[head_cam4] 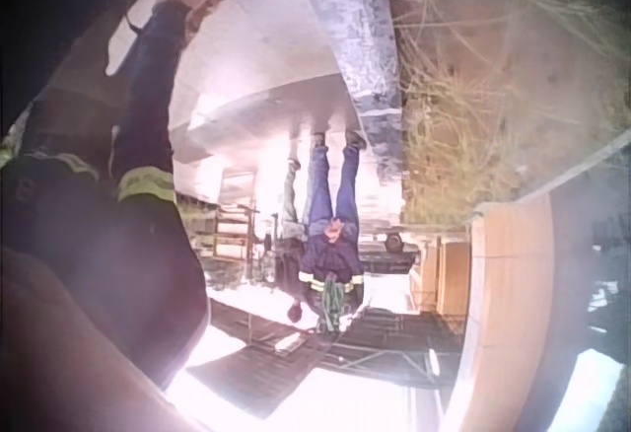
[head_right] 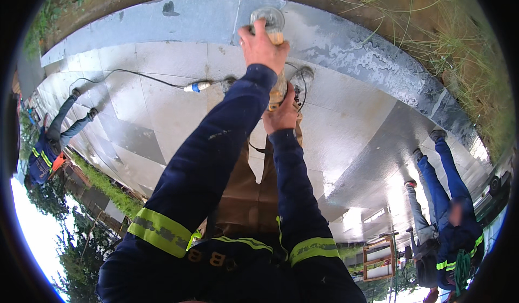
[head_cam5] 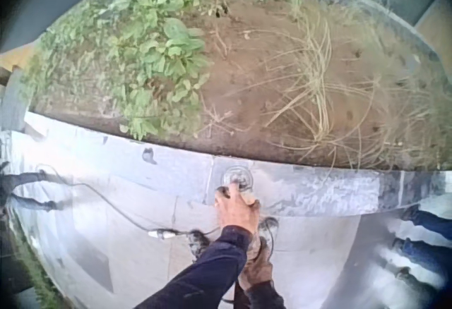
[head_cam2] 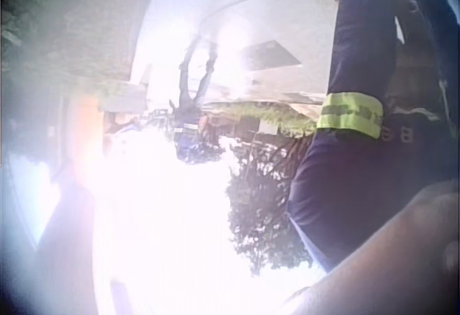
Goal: The person uses an angle grinder to grind a section of a concrete curb. They hold the tool with both hands and move it along the edge of the curb, generating dust.
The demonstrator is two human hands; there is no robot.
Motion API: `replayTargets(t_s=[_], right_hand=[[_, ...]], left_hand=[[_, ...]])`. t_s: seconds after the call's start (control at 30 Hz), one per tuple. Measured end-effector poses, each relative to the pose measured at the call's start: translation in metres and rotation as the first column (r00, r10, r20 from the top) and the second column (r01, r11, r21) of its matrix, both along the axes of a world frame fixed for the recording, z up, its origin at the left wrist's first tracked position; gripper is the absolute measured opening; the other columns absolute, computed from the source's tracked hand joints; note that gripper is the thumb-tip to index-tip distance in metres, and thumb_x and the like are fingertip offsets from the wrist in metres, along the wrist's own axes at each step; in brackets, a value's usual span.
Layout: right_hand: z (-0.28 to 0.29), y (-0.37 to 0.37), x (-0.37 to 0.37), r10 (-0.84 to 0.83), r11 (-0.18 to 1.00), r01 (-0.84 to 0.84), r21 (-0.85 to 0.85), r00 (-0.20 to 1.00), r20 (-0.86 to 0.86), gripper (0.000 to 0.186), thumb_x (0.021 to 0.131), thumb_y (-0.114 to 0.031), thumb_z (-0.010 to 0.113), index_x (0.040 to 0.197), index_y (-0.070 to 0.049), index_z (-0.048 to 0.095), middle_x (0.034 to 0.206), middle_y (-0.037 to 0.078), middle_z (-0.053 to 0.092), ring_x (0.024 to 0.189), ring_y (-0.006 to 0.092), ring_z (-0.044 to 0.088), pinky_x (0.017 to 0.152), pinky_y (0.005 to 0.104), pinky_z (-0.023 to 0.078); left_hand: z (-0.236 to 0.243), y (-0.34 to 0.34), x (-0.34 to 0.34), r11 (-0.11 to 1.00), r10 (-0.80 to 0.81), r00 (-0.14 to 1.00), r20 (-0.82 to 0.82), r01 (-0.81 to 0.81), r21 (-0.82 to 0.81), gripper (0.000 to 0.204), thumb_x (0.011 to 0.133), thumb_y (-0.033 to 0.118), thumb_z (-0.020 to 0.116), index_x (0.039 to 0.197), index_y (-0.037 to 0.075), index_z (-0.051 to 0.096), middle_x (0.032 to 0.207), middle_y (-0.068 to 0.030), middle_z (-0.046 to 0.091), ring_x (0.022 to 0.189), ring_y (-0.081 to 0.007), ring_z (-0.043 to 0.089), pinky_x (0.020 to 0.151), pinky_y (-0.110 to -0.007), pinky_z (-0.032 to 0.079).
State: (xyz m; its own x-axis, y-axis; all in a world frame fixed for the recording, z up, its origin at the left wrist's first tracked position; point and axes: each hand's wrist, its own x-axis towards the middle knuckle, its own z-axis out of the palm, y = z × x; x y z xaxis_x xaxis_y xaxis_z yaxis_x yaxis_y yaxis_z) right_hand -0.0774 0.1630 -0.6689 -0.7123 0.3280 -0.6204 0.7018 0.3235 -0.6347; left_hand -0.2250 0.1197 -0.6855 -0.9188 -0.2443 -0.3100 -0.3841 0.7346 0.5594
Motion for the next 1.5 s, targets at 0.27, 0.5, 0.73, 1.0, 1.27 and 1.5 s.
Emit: replayTargets(t_s=[0.27,0.5,0.73,1.0,1.27,1.5], right_hand=[[0.006,-0.011,0.0,0.058,0.998,-0.055,-0.023,0.984,0.17,0.084,0.077,-0.025,0.077,0.145,-0.017,0.028,0.108,0.023,0.067,0.1,0.0424,0.065,0.081,0.0467,0.053],[-0.002,0.001,-0.018,0.015,1.0,-0.017,0.022,0.997,0.081,0.084,0.076,-0.028,0.079,0.144,-0.019,0.029,0.101,0.023,0.069,0.093,0.0428,0.067,0.079,0.0479,0.054],[0.002,-0.011,-0.003,0.159,0.986,-0.159,0.042,0.987,-0.002,0.08,0.075,-0.012,0.069,0.143,-0.019,0.028,0.097,0.026,0.067,0.091,0.0485,0.064,0.075,0.0538,0.053],[0.024,-0.015,0.041,0.094,0.993,-0.093,0.067,0.996,-0.001,0.077,0.082,-0.019,0.071,0.146,-0.016,0.027,0.1,0.026,0.068,0.09,0.0457,0.066,0.077,0.0506,0.054],[0.019,-0.037,0.078,0.057,0.998,-0.052,-0.037,0.988,0.145,0.077,0.082,-0.014,0.068,0.147,-0.017,0.027,0.103,0.025,0.068,0.094,0.0439,0.066,0.078,0.0482,0.054],[0.013,-0.036,0.089,-0.1,0.989,0.117,-0.091,0.979,0.176,0.092,0.078,-0.039,0.078,0.147,-0.012,0.024,0.12,0.023,0.063,0.112,0.0389,0.063,0.09,0.0423,0.051]], left_hand=[[0.008,-0.017,0.002,0.999,0.03,0.996,0.089,-0.026,-0.048,0.068,0.068,0.017,0.079,0.127,0.008,0.047,0.123,-0.027,0.038,0.112,-0.05,0.046,0.094,-0.052,0.045],[0.0,0.003,-0.02,0.999,-0.05,0.998,-0.038,0.05,-0.012,0.068,0.068,0.016,0.079,0.128,0.009,0.047,0.123,-0.0272,0.039,0.11,-0.0508,0.047,0.092,-0.053,0.045],[0.004,-0.024,0.002,0.994,0.067,0.997,0.048,-0.063,-0.088,0.071,0.068,0.017,0.079,0.13,0.009,0.044,0.124,-0.0269,0.039,0.11,-0.0492,0.048,0.095,-0.052,0.044],[0.015,-0.018,0.046,0.999,0.018,0.994,0.104,-0.014,-0.039,0.074,0.069,0.014,0.08,0.134,0.008,0.044,0.126,-0.0272,0.038,0.114,-0.0484,0.045,0.097,-0.051,0.042],[0.015,-0.04,0.081,0.999,0.019,0.996,0.087,-0.014,-0.051,0.075,0.069,0.013,0.079,0.134,0.008,0.044,0.127,-0.0263,0.037,0.115,-0.0481,0.044,0.097,-0.052,0.042],[0.011,-0.025,0.087,0.996,-0.091,0.992,0.083,0.093,-0.017,0.075,0.069,0.013,0.08,0.134,0.009,0.044,0.127,-0.0261,0.036,0.113,-0.0478,0.045,0.096,-0.051,0.043]])
